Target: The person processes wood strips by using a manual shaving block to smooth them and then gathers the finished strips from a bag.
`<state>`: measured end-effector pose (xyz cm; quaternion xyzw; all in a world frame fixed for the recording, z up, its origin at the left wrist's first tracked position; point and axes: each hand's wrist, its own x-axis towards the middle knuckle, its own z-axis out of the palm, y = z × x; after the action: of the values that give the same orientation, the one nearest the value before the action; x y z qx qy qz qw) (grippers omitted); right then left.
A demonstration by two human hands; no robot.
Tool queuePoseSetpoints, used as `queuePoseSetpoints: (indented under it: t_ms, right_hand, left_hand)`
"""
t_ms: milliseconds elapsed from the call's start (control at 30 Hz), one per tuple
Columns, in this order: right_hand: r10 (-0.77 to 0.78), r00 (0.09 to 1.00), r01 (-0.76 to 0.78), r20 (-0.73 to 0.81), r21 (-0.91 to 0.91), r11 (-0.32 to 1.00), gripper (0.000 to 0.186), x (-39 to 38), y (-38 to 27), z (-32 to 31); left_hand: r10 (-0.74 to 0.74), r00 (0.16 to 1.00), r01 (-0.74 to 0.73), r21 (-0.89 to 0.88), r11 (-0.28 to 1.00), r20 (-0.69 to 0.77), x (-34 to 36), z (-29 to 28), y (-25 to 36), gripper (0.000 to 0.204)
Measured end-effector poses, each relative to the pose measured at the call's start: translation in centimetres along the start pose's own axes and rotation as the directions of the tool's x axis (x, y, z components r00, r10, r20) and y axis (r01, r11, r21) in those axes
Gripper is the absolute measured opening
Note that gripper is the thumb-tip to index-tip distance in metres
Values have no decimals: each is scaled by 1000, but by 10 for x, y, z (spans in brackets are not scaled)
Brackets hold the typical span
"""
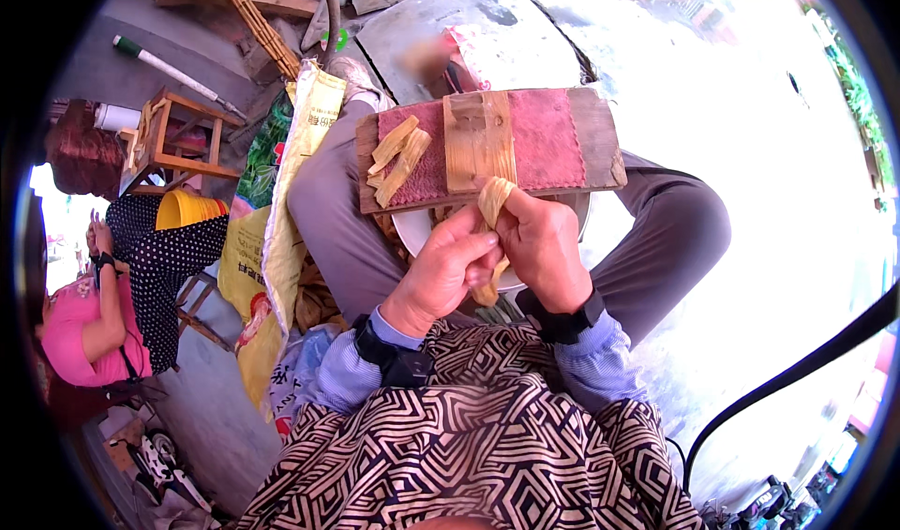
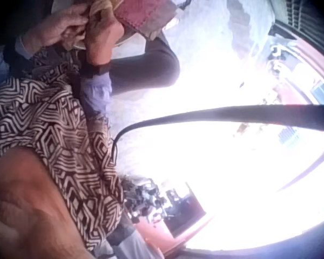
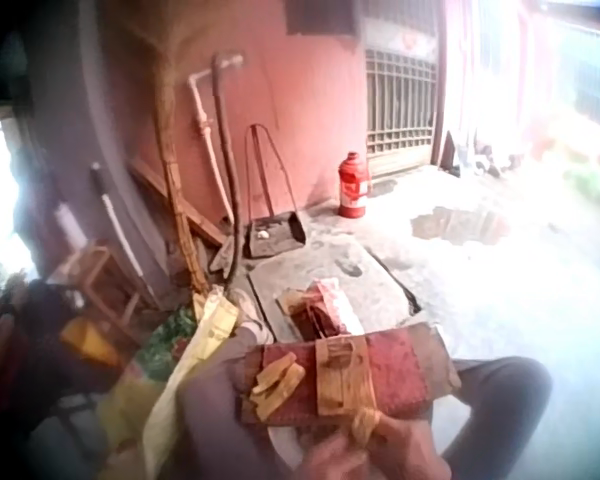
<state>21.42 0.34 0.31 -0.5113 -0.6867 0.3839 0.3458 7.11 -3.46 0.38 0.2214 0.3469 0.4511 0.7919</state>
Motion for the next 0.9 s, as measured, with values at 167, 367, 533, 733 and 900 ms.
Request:
queuePoseSetpoints:
  t_ms: [167, 367, 533, 733, 900]
  right_hand:
    - [-123, 992, 118, -25, -154, 981, 30, -7, 0, 0]
    - [-123, 992, 118, -20, -161, 980, 17, -18, 23, 6]
    - [325, 839, -531, 436, 530, 661, 31, -19, 22, 9]
    - [147, 793, -605, 591, 791, 85, 24, -24, 36, 13]
    - [18, 979, -100, 201, 402, 910, 12, -10, 10, 8]
  left_hand:
    - [-100, 994, 97, 59, 994, 51, 3, -22, -12, 15]
    - [594, 779, -202, 977, -68, 202, -4, -18, -16, 13]
    - [702, 581, -301, 910, -285, 412, -4, -23, -13, 34]
    - [562, 779, -466, 858, 218, 280, -8, -18, -8, 42]
    - [547, 826, -366, 867, 338, 136, -7, -7, 1, 43]
